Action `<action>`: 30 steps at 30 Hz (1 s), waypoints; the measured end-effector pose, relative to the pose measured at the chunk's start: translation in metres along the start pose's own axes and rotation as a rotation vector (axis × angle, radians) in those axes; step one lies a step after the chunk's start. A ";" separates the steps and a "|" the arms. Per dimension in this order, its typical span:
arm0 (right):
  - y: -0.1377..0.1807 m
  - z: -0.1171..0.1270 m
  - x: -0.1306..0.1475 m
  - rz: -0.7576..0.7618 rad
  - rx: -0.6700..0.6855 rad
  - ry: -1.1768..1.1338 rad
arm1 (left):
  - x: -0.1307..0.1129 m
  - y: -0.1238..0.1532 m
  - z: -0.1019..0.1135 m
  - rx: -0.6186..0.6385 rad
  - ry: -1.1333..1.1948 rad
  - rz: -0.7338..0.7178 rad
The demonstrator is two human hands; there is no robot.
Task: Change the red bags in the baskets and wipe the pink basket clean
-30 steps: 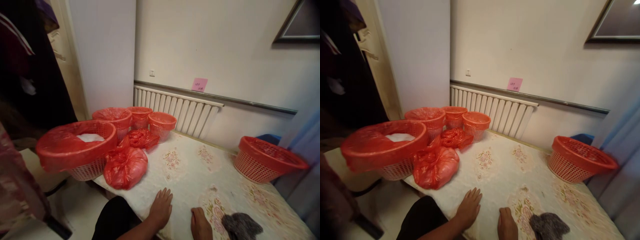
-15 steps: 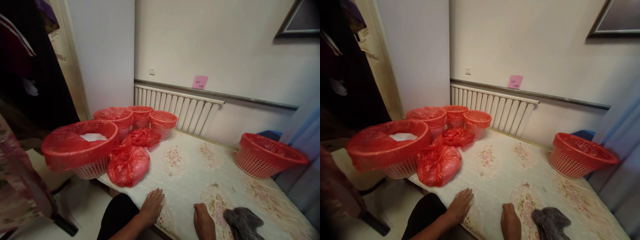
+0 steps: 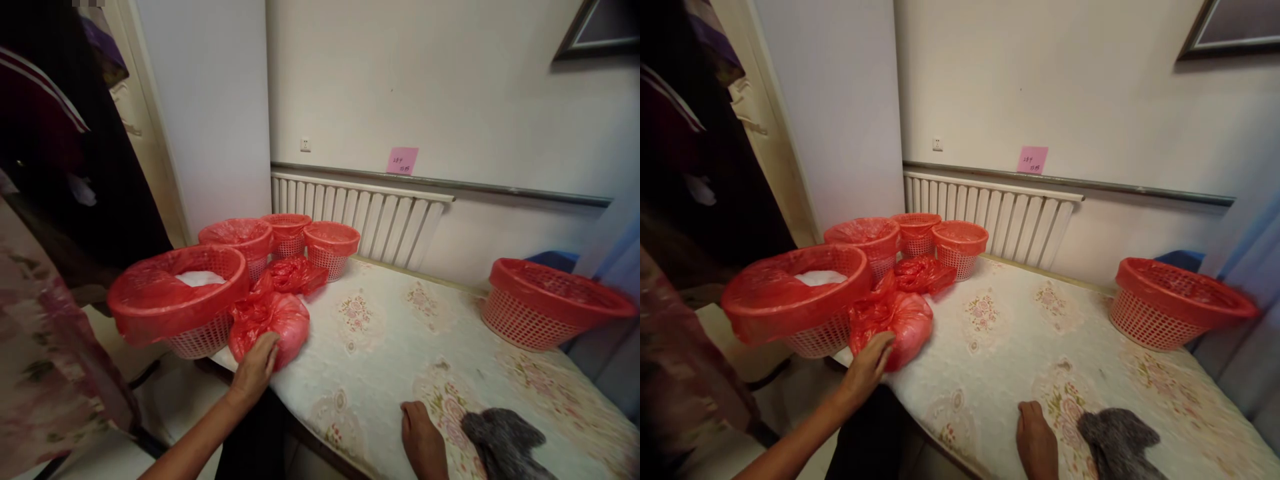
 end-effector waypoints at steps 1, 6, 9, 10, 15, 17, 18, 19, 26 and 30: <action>0.000 0.000 0.000 -0.001 0.006 0.000 | -0.001 -0.004 0.017 -0.046 -0.054 -0.035; 0.001 0.000 -0.002 -0.035 0.044 0.023 | 0.004 -0.029 0.094 -0.183 -0.390 -0.043; 0.001 -0.001 -0.002 -0.018 0.043 0.023 | 0.017 -0.041 0.133 -0.215 -0.608 0.045; 0.001 -0.001 -0.002 -0.015 0.045 0.025 | 0.024 -0.045 0.143 -0.200 -0.676 0.079; 0.003 -0.006 -0.005 -0.029 0.072 0.059 | 0.069 -0.056 0.158 0.152 -0.845 0.216; 0.003 -0.006 -0.005 -0.037 0.075 0.065 | 0.081 -0.057 0.160 0.241 -0.847 0.237; 0.003 -0.005 -0.005 -0.039 0.074 0.064 | 0.085 -0.058 0.161 0.250 -0.845 0.240; 0.004 -0.005 -0.005 -0.041 0.071 0.062 | 0.086 -0.059 0.162 0.252 -0.845 0.238; 0.004 0.000 -0.004 -0.044 0.071 0.062 | 0.083 -0.077 0.170 0.226 -0.886 0.202; 0.004 -0.001 -0.006 -0.062 0.086 0.069 | 0.070 -0.089 0.188 0.191 -0.918 0.180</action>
Point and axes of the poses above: each hand's wrist, its own y-axis away from the middle knuckle, its own z-axis out of the back of the hand, x = y × z, the point moved 9 cm from there along -y, towards the middle knuckle
